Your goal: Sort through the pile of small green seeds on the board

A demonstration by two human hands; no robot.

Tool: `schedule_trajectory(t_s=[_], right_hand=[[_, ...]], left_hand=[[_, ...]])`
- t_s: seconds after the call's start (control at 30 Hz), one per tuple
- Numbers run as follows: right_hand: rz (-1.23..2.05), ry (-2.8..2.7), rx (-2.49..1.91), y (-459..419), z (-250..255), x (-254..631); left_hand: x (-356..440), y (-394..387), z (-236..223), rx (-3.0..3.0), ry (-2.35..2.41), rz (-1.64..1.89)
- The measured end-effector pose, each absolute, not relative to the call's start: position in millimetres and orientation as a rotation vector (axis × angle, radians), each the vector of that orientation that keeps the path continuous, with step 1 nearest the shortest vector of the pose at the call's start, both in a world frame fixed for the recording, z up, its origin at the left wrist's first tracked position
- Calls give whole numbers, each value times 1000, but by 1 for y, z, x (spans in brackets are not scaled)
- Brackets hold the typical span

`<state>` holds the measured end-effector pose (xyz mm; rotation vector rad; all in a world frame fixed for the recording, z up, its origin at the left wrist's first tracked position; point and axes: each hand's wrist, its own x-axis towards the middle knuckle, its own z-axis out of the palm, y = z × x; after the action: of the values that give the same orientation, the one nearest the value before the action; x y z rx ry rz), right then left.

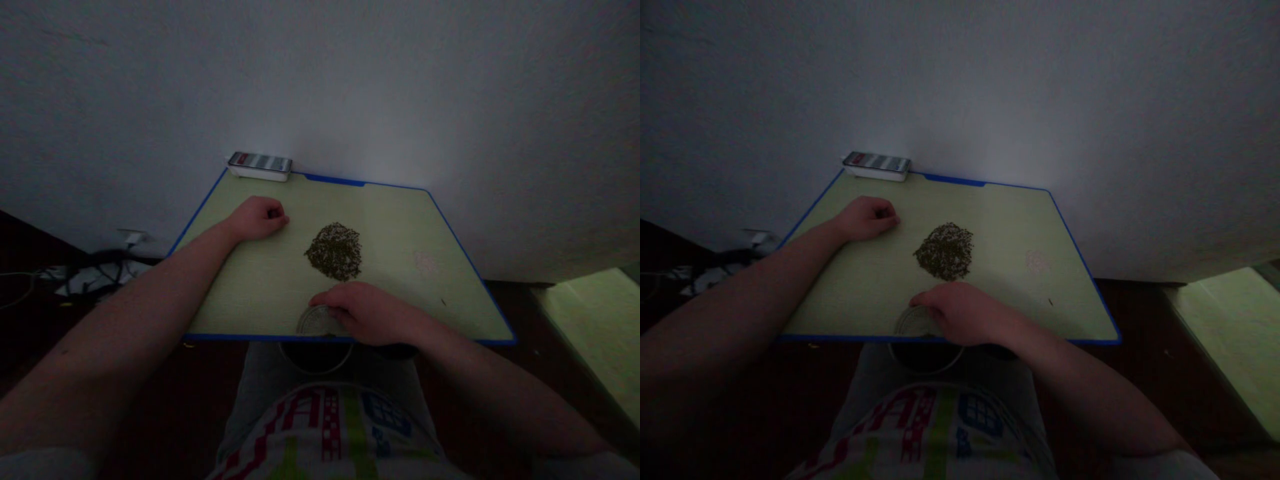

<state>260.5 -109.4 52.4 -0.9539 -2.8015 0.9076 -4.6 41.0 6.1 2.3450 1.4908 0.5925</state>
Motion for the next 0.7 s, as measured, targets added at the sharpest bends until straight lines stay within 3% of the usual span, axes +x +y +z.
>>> schedule_trajectory(t_s=[0.7], right_hand=[[903, -2683, -1091, -117, 48, 280]], left_hand=[[-3, 40, 8, 2357, 1463, 625]])
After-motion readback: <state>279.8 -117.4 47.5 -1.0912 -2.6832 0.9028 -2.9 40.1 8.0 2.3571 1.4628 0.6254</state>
